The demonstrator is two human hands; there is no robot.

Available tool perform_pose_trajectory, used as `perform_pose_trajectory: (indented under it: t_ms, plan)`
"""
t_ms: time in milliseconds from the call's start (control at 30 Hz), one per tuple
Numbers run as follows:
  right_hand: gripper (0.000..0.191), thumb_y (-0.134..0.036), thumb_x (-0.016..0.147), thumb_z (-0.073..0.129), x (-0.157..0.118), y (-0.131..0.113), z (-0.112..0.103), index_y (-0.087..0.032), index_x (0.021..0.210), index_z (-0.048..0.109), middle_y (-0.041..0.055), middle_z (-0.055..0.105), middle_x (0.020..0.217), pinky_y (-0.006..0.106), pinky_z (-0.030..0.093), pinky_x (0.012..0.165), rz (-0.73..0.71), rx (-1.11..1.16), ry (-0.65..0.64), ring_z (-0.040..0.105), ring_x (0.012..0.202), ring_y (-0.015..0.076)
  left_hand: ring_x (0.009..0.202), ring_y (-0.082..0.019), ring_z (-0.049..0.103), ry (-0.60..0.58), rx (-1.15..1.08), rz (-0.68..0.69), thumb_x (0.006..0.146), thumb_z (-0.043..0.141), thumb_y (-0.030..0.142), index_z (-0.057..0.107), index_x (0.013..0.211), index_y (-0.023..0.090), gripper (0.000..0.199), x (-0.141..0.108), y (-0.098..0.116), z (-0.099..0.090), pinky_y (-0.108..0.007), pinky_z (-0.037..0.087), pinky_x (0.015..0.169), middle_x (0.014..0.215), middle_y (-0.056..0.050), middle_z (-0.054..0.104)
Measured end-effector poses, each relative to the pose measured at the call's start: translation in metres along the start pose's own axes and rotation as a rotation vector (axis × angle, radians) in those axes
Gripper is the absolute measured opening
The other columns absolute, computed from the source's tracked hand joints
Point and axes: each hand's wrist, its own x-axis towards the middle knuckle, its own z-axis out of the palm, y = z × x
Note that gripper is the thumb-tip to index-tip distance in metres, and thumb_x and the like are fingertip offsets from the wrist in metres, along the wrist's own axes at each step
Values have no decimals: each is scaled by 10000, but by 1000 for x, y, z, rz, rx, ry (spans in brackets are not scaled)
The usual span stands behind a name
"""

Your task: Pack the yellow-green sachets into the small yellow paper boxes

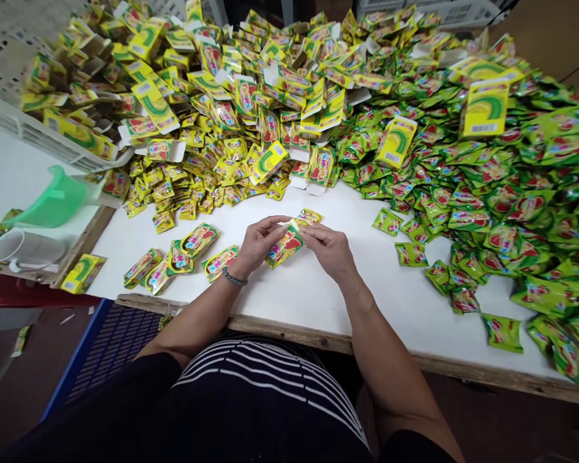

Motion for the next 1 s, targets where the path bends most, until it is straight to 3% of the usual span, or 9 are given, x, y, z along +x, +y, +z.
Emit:
perform_pose_trajectory:
  t_ms: [100,233,400,633,1000]
  plan:
    - [231,-438,727,746,1,4,0,-267,877,790,1,755,898,378,550,790,40,44,34,670,813,197,663,-120,605,-13,11,-7,703,780,500,707,1084,145,526,0,1,0,-237,466,644,731,-18,682]
    - [301,-489,663,783,5,5,-3,-239,831,790,-7,749,781,343,557,692,147,89,67,646,688,169,624,-104,586,-53,31,-8,715,776,489,705,1099,131,530,0,2,-1,-225,452,607,708,-10,673]
    - [347,-513,582,831,6,-3,-7,-228,776,785,0,745,740,322,560,654,229,183,15,640,653,151,634,-120,593,-46,77,0,702,787,486,720,1087,128,529,0,5,0,-234,467,595,686,-21,669]
    - [333,-481,639,819,3,-3,-6,-234,861,797,11,768,809,383,580,784,206,93,4,698,748,203,671,-132,618,0,96,-9,697,792,477,725,1075,123,522,-1,4,3,-240,487,617,712,-33,688]
    - [317,-467,588,841,3,0,-6,-225,788,798,15,760,747,358,585,684,202,99,47,675,670,184,677,-122,634,-47,-30,-63,670,818,462,727,1076,134,530,0,3,-2,-254,504,664,785,-44,728]
